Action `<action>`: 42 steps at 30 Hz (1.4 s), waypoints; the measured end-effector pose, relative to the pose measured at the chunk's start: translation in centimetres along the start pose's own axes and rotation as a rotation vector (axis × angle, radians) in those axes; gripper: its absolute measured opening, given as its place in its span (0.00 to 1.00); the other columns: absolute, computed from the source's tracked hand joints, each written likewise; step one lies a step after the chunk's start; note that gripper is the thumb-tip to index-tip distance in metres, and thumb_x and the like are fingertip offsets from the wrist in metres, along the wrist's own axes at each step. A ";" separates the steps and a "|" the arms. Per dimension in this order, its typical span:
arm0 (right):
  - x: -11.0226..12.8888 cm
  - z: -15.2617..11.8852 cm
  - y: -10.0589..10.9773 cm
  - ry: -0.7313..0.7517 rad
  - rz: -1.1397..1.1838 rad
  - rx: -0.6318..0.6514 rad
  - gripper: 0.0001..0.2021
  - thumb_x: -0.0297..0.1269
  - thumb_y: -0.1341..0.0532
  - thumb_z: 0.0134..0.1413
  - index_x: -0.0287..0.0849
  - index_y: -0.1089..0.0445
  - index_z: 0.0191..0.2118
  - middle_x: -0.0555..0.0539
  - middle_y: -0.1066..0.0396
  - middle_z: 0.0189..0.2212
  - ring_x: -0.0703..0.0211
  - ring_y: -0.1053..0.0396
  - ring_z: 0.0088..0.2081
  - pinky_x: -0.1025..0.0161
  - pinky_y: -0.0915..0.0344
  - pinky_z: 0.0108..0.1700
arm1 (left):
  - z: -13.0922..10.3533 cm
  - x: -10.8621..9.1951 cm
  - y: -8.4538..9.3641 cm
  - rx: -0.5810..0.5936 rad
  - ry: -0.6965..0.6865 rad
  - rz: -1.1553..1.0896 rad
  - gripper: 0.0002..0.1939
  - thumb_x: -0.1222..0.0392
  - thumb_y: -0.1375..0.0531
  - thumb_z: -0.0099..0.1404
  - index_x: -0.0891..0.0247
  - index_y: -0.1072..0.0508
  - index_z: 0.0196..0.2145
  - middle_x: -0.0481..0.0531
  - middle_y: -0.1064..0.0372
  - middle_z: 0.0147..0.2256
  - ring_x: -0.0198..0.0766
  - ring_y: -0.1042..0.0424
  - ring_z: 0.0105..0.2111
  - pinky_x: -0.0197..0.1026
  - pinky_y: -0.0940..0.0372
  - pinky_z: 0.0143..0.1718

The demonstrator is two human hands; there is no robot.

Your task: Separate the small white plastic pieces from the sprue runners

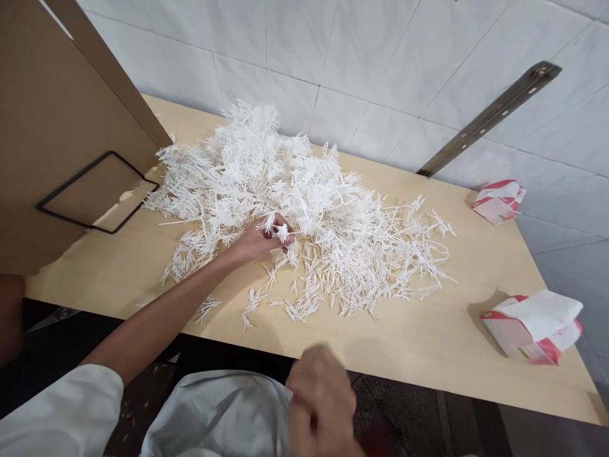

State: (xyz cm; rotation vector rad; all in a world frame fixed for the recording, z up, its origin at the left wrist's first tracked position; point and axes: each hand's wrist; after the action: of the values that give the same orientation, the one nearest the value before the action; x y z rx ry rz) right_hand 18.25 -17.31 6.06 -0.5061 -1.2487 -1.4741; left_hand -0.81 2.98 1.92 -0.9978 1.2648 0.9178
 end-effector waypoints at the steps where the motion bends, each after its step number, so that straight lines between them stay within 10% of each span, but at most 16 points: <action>1: -1.6 2.5 0.0 -0.029 -0.050 -0.101 0.10 0.34 0.43 0.62 0.57 0.28 0.44 0.49 0.27 0.37 0.50 0.28 0.38 0.51 0.30 0.34 | 0.0 0.1 -0.1 -0.009 -0.009 0.001 0.19 0.51 0.30 0.52 0.63 0.33 0.31 0.45 0.33 0.26 0.32 0.31 0.26 0.37 0.37 0.31; 3: -4.7 8.0 0.0 -0.131 -0.166 -0.248 0.08 0.36 0.42 0.61 0.52 0.27 0.42 0.48 0.27 0.34 0.54 0.29 0.34 0.55 0.30 0.34 | 0.1 0.2 -0.1 -0.042 -0.022 0.018 0.18 0.51 0.31 0.52 0.63 0.33 0.31 0.45 0.33 0.26 0.31 0.32 0.27 0.37 0.37 0.32; 9: -11.9 17.1 -0.1 -0.108 -0.072 0.045 0.11 0.46 0.36 0.56 0.47 0.26 0.41 0.50 0.22 0.33 0.60 0.24 0.33 0.62 0.28 0.38 | 0.7 1.0 0.4 -0.172 -0.074 0.138 0.11 0.57 0.36 0.56 0.63 0.34 0.31 0.44 0.37 0.26 0.31 0.37 0.28 0.36 0.41 0.33; 21: -13.0 16.1 0.9 0.041 -0.269 -0.064 0.07 0.40 0.37 0.57 0.44 0.24 0.35 0.49 0.21 0.31 0.61 0.25 0.31 0.63 0.30 0.35 | 0.5 1.2 0.8 -0.025 0.042 0.246 0.23 0.51 0.30 0.51 0.64 0.26 0.43 0.53 0.26 0.40 0.42 0.28 0.43 0.42 0.35 0.48; 26: -13.3 16.3 0.8 -0.084 -0.278 0.096 0.15 0.51 0.38 0.57 0.43 0.24 0.36 0.48 0.22 0.29 0.59 0.26 0.30 0.64 0.34 0.32 | 0.6 1.9 0.5 -0.180 -0.041 0.328 0.13 0.59 0.34 0.54 0.64 0.28 0.37 0.49 0.28 0.34 0.36 0.31 0.34 0.38 0.36 0.40; 42: -13.3 16.0 0.3 0.042 -0.771 0.211 0.10 0.36 0.43 0.53 0.40 0.35 0.23 0.46 0.32 0.26 0.62 0.41 0.28 0.63 0.52 0.29 | 0.1 1.8 0.2 0.089 -0.308 0.767 0.14 0.64 0.43 0.61 0.62 0.33 0.46 0.51 0.27 0.36 0.41 0.27 0.36 0.39 0.36 0.38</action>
State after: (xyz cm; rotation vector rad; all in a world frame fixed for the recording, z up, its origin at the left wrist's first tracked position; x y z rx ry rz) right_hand 17.97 2.83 0.77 0.1847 -1.6388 -1.9262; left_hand -0.79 3.15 0.16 -0.2549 1.4180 1.5147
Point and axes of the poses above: each hand's wrist, its own z-axis towards the middle knuckle, its own y-axis out of the back of the hand, x = y × z
